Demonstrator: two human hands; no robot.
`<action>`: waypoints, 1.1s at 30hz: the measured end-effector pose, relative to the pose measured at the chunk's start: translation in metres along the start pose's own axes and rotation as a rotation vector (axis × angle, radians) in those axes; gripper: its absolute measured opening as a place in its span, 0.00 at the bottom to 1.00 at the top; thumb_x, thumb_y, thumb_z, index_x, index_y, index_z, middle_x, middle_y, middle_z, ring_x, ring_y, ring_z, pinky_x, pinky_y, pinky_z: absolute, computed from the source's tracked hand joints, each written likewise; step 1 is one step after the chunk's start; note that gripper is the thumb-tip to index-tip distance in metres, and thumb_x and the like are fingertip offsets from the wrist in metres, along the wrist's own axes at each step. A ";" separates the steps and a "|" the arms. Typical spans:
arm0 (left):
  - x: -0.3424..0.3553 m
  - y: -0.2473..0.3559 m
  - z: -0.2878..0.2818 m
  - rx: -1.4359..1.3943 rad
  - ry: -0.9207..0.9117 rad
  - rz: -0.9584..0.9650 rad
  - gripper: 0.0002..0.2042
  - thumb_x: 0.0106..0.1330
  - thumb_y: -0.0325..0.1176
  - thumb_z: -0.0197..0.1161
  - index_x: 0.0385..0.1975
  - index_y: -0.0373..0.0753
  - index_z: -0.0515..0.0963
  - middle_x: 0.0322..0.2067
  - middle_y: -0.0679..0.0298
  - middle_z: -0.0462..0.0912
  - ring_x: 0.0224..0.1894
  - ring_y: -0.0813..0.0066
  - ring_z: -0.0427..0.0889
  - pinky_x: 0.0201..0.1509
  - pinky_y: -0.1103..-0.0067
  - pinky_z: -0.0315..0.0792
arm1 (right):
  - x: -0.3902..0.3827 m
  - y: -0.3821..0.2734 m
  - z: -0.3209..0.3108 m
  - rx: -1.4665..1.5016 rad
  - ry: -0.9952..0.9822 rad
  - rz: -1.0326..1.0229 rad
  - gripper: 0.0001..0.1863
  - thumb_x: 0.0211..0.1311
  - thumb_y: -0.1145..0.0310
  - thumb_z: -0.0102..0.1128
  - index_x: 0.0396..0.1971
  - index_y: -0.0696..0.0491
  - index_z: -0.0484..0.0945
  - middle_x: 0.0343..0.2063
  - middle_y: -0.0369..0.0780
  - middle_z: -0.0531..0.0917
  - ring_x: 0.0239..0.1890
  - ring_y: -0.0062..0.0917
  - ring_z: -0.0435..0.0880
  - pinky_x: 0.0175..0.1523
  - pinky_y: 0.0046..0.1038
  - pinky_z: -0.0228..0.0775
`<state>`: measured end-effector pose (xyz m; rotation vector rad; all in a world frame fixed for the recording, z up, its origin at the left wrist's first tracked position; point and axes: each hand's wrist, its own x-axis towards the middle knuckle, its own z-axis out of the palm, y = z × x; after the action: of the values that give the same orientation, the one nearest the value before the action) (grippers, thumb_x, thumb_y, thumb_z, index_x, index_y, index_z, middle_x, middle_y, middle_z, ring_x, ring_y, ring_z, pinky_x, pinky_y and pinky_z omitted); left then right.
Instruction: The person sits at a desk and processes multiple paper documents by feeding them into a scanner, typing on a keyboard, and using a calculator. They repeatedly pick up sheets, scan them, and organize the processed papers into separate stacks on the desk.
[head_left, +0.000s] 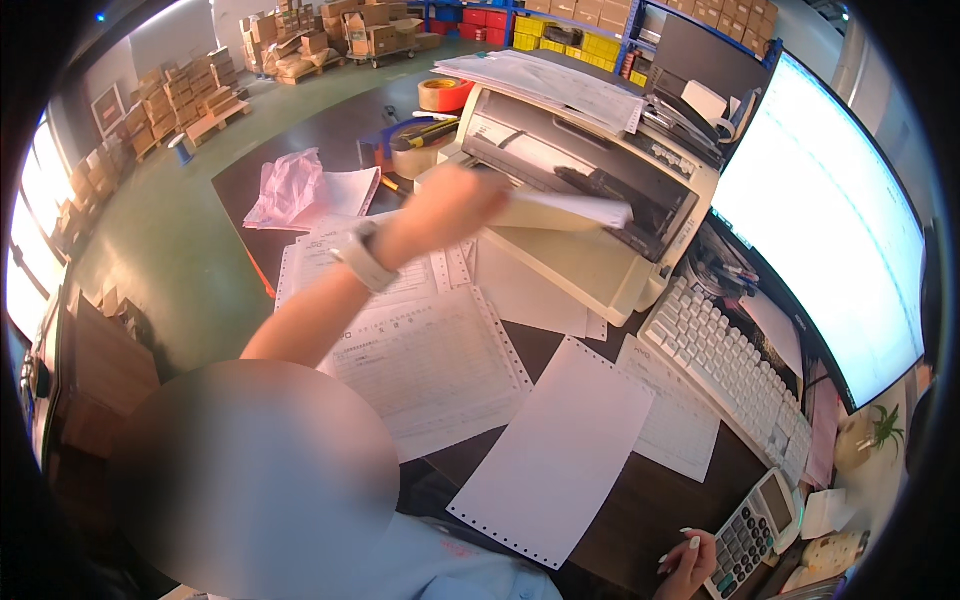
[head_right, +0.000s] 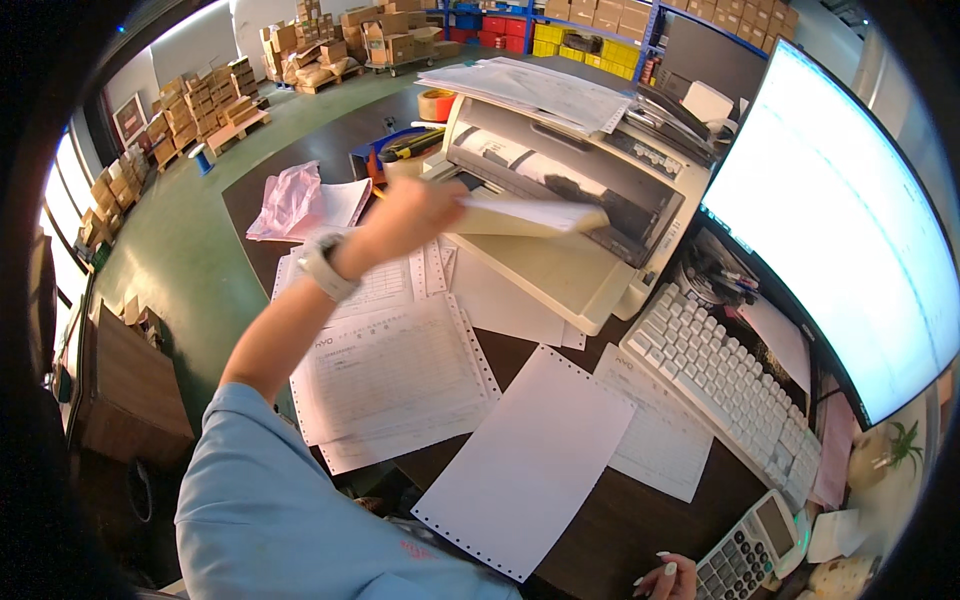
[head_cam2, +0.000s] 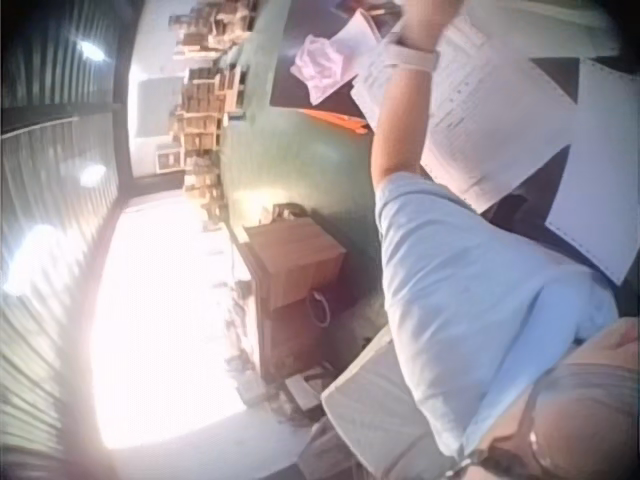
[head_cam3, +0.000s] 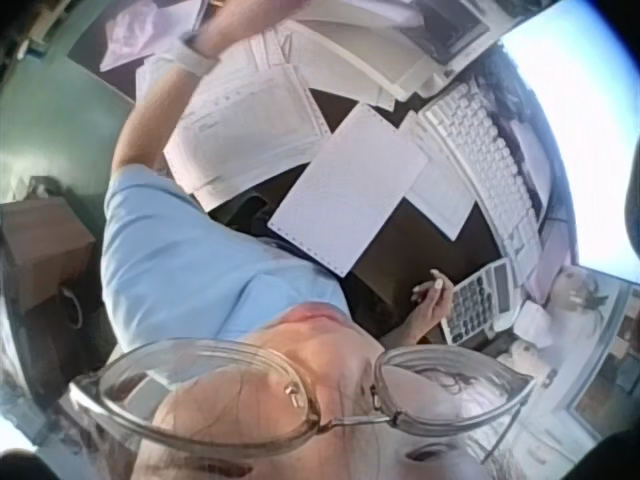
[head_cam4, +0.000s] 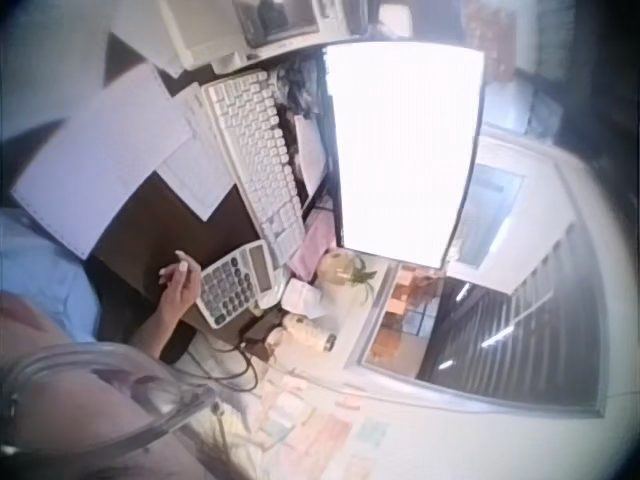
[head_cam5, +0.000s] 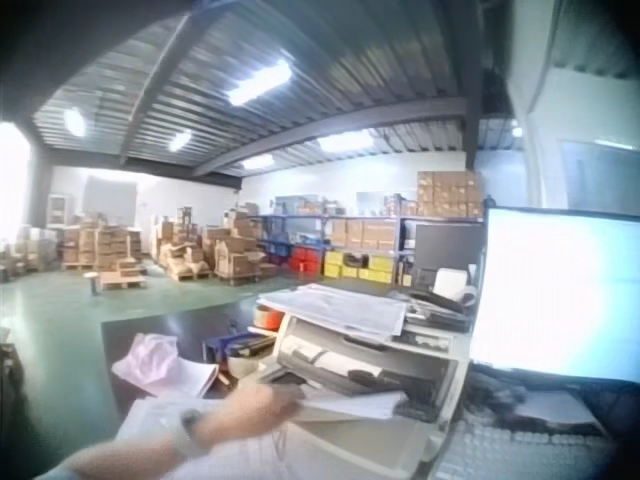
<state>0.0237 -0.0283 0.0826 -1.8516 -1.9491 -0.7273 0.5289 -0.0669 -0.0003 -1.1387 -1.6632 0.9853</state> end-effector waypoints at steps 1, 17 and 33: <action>0.000 -0.017 -0.011 0.018 0.116 -0.008 0.06 0.57 0.33 0.58 0.32 0.41 0.79 0.20 0.56 0.79 0.25 0.56 0.80 0.31 0.66 0.74 | 0.000 -0.001 0.000 0.002 -0.004 0.007 0.13 0.70 0.65 0.46 0.40 0.57 0.77 0.14 0.35 0.73 0.13 0.12 0.65 0.19 0.14 0.55; 0.067 0.017 -0.019 0.520 -0.192 -0.147 0.11 0.55 0.37 0.59 0.33 0.37 0.76 0.21 0.58 0.77 0.24 0.60 0.79 0.24 0.65 0.71 | -0.009 0.000 -0.007 0.044 -0.105 0.050 0.12 0.69 0.66 0.48 0.41 0.59 0.76 0.17 0.36 0.76 0.17 0.14 0.71 0.22 0.15 0.62; -0.036 0.013 0.013 0.108 -0.411 0.367 0.35 0.52 0.31 0.65 0.63 0.49 0.60 0.62 0.57 0.65 0.66 0.59 0.59 0.66 0.63 0.58 | -0.012 0.006 -0.012 0.069 -0.147 0.031 0.14 0.70 0.64 0.44 0.44 0.58 0.73 0.18 0.36 0.77 0.17 0.14 0.71 0.24 0.14 0.64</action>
<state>0.0404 -0.0494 0.0529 -2.3370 -1.7411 -0.1331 0.5443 -0.0754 -0.0043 -1.0709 -1.7179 1.1611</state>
